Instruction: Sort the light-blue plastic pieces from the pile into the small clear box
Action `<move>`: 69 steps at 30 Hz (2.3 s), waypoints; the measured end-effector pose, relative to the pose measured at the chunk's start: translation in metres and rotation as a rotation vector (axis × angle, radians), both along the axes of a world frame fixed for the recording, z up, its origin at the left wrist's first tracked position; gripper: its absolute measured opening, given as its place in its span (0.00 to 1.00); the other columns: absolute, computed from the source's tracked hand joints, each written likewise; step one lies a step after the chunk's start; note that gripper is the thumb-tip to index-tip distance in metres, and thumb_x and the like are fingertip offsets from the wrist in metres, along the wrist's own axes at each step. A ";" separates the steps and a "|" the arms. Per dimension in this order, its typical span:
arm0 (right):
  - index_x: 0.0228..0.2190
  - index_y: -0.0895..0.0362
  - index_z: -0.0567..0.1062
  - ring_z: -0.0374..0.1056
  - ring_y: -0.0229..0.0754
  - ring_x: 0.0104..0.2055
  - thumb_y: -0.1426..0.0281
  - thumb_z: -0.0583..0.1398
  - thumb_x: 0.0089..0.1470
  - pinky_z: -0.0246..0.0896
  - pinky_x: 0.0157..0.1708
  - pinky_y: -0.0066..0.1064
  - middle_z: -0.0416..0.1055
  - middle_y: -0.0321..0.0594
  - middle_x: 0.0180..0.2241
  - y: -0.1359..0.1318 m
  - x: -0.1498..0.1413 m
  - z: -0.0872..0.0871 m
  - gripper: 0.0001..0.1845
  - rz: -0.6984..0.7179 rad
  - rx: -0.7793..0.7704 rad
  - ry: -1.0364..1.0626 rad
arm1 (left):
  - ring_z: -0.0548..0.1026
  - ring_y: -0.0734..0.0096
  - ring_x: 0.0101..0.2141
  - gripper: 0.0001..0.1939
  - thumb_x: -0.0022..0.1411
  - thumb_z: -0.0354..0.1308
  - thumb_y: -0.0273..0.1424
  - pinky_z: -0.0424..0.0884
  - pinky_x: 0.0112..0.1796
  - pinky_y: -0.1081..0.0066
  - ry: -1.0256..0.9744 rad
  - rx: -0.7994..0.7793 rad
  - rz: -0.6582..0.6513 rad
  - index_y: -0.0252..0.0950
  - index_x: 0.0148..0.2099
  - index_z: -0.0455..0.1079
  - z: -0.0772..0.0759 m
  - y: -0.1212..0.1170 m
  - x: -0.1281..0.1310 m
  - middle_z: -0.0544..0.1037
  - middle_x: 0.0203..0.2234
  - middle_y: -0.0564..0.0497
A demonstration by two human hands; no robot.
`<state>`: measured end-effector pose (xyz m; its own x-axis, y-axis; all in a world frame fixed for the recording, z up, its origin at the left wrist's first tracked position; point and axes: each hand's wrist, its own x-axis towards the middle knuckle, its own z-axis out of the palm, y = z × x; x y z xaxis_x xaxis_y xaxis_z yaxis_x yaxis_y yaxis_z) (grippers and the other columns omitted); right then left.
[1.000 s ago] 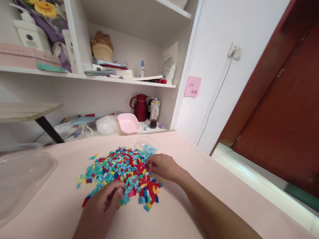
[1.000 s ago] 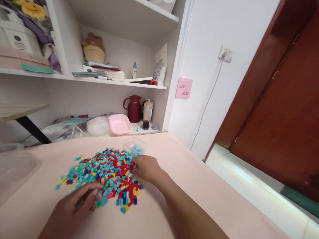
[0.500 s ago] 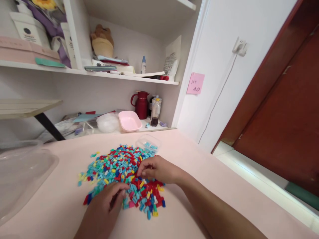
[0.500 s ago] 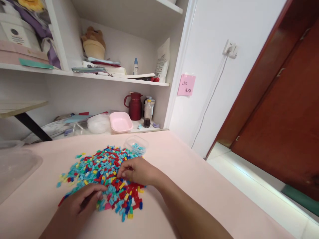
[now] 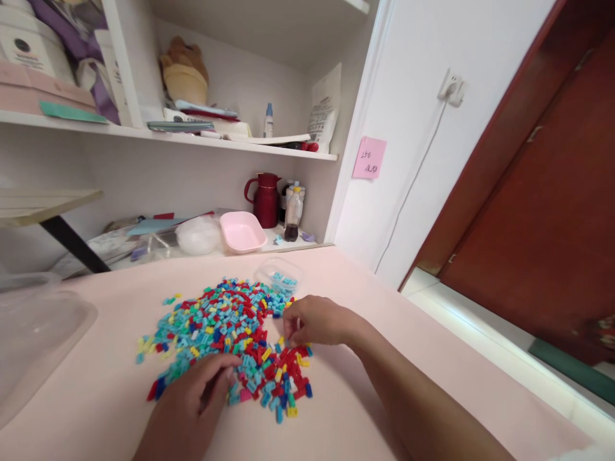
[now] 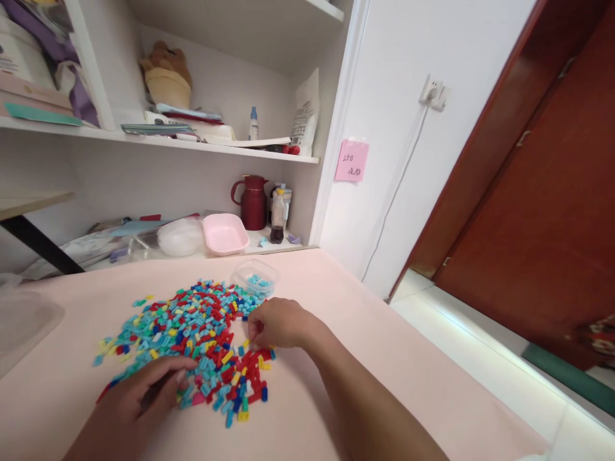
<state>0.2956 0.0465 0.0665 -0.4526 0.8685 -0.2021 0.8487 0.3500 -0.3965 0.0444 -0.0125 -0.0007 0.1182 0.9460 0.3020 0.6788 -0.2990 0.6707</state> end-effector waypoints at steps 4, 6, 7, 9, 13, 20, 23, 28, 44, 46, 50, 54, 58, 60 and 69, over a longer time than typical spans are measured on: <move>0.28 0.52 0.75 0.69 0.37 0.33 0.66 0.66 0.44 0.52 0.27 0.25 0.76 0.30 0.30 0.000 -0.004 -0.003 0.06 -0.004 0.029 -0.040 | 0.80 0.70 0.29 0.13 0.57 0.53 0.42 0.75 0.30 0.77 0.000 0.010 0.003 0.46 0.36 0.78 0.002 0.000 0.001 0.83 0.30 0.57; 0.28 0.52 0.74 0.69 0.36 0.32 0.67 0.66 0.44 0.51 0.27 0.25 0.76 0.29 0.30 0.000 -0.005 -0.004 0.06 0.004 0.042 -0.052 | 0.80 0.70 0.30 0.13 0.57 0.53 0.42 0.75 0.32 0.77 -0.006 0.010 -0.001 0.46 0.36 0.78 0.002 0.000 0.002 0.83 0.30 0.57; 0.28 0.52 0.74 0.69 0.36 0.32 0.67 0.65 0.44 0.51 0.27 0.25 0.76 0.29 0.30 0.000 -0.005 -0.005 0.06 0.007 0.047 -0.055 | 0.80 0.70 0.31 0.13 0.57 0.53 0.42 0.75 0.33 0.78 -0.004 0.008 -0.001 0.46 0.36 0.78 0.002 0.001 0.002 0.83 0.30 0.56; 0.28 0.52 0.74 0.68 0.36 0.33 0.68 0.65 0.44 0.50 0.27 0.25 0.76 0.28 0.30 0.000 -0.004 -0.005 0.06 0.012 0.052 -0.057 | 0.80 0.70 0.31 0.13 0.57 0.53 0.41 0.75 0.33 0.78 0.005 0.009 0.005 0.46 0.35 0.78 0.001 0.001 0.002 0.83 0.30 0.56; 0.28 0.52 0.74 0.69 0.37 0.34 0.68 0.65 0.44 0.51 0.27 0.25 0.76 0.29 0.31 0.000 -0.004 -0.003 0.06 -0.002 0.039 -0.057 | 0.80 0.70 0.30 0.12 0.57 0.53 0.41 0.74 0.33 0.77 -0.005 0.033 0.027 0.46 0.35 0.78 -0.003 0.002 0.001 0.83 0.30 0.57; 0.28 0.52 0.75 0.69 0.40 0.34 0.65 0.65 0.45 0.50 0.27 0.27 0.76 0.34 0.32 0.000 -0.012 -0.005 0.06 -0.056 0.068 -0.090 | 0.80 0.70 0.30 0.13 0.57 0.53 0.40 0.75 0.31 0.77 -0.019 -0.013 0.008 0.46 0.36 0.78 0.002 0.000 0.002 0.83 0.30 0.57; 0.27 0.52 0.75 0.68 0.40 0.34 0.65 0.65 0.45 0.49 0.27 0.27 0.76 0.33 0.31 0.001 -0.014 -0.009 0.06 -0.054 0.098 -0.092 | 0.81 0.69 0.31 0.13 0.56 0.53 0.40 0.75 0.31 0.77 -0.021 0.000 0.004 0.46 0.35 0.78 0.003 0.001 0.003 0.83 0.30 0.57; 0.28 0.52 0.74 0.67 0.37 0.32 0.68 0.64 0.44 0.49 0.28 0.26 0.74 0.31 0.31 0.004 -0.013 -0.015 0.05 -0.016 0.109 -0.020 | 0.80 0.71 0.29 0.13 0.57 0.53 0.41 0.74 0.31 0.78 -0.015 -0.010 0.009 0.47 0.36 0.78 0.000 0.001 0.001 0.83 0.30 0.57; 0.41 0.48 0.76 0.70 0.42 0.40 0.71 0.60 0.47 0.52 0.31 0.28 0.77 0.34 0.40 0.001 -0.023 -0.021 0.17 -0.072 0.175 -0.050 | 0.81 0.69 0.30 0.13 0.57 0.53 0.40 0.75 0.31 0.77 -0.024 0.046 -0.002 0.46 0.36 0.78 -0.001 0.002 0.000 0.83 0.30 0.56; 0.40 0.48 0.77 0.70 0.43 0.40 0.73 0.59 0.47 0.51 0.31 0.28 0.76 0.34 0.41 0.001 -0.026 -0.021 0.16 -0.073 0.210 -0.086 | 0.81 0.69 0.29 0.12 0.56 0.54 0.40 0.75 0.29 0.78 -0.034 0.067 -0.001 0.46 0.34 0.78 -0.001 0.002 0.001 0.83 0.29 0.56; 0.34 0.49 0.77 0.69 0.42 0.38 0.74 0.59 0.46 0.49 0.30 0.28 0.77 0.33 0.38 0.002 -0.027 -0.020 0.13 -0.079 0.214 -0.106 | 0.80 0.71 0.28 0.11 0.56 0.55 0.40 0.73 0.27 0.79 -0.074 0.060 0.005 0.47 0.35 0.78 -0.002 -0.002 0.003 0.83 0.28 0.57; 0.33 0.50 0.76 0.69 0.40 0.37 0.74 0.61 0.44 0.49 0.29 0.27 0.76 0.32 0.36 0.003 -0.024 -0.021 0.11 -0.089 0.197 -0.062 | 0.77 0.72 0.25 0.11 0.58 0.54 0.40 0.70 0.24 0.80 -0.141 0.069 0.064 0.47 0.34 0.77 -0.007 -0.005 0.007 0.82 0.27 0.58; 0.29 0.51 0.74 0.68 0.38 0.34 0.72 0.63 0.42 0.49 0.28 0.26 0.76 0.31 0.33 0.004 -0.022 -0.022 0.08 -0.106 0.181 -0.016 | 0.77 0.73 0.25 0.11 0.58 0.54 0.40 0.69 0.24 0.80 -0.129 0.063 0.051 0.47 0.35 0.77 -0.010 -0.004 0.006 0.82 0.27 0.59; 0.28 0.52 0.74 0.68 0.38 0.33 0.70 0.65 0.42 0.48 0.28 0.26 0.76 0.31 0.32 0.004 -0.021 -0.022 0.07 -0.117 0.173 -0.011 | 0.77 0.73 0.25 0.10 0.58 0.54 0.39 0.69 0.25 0.80 -0.104 0.060 0.017 0.48 0.36 0.77 -0.011 -0.003 0.004 0.82 0.27 0.59; 0.28 0.52 0.76 0.67 0.37 0.32 0.70 0.66 0.42 0.49 0.27 0.26 0.76 0.31 0.32 0.005 -0.021 -0.022 0.07 -0.115 0.176 -0.035 | 0.79 0.75 0.28 0.10 0.59 0.54 0.39 0.72 0.27 0.83 -0.043 0.090 -0.036 0.48 0.36 0.77 -0.012 -0.001 0.001 0.83 0.28 0.60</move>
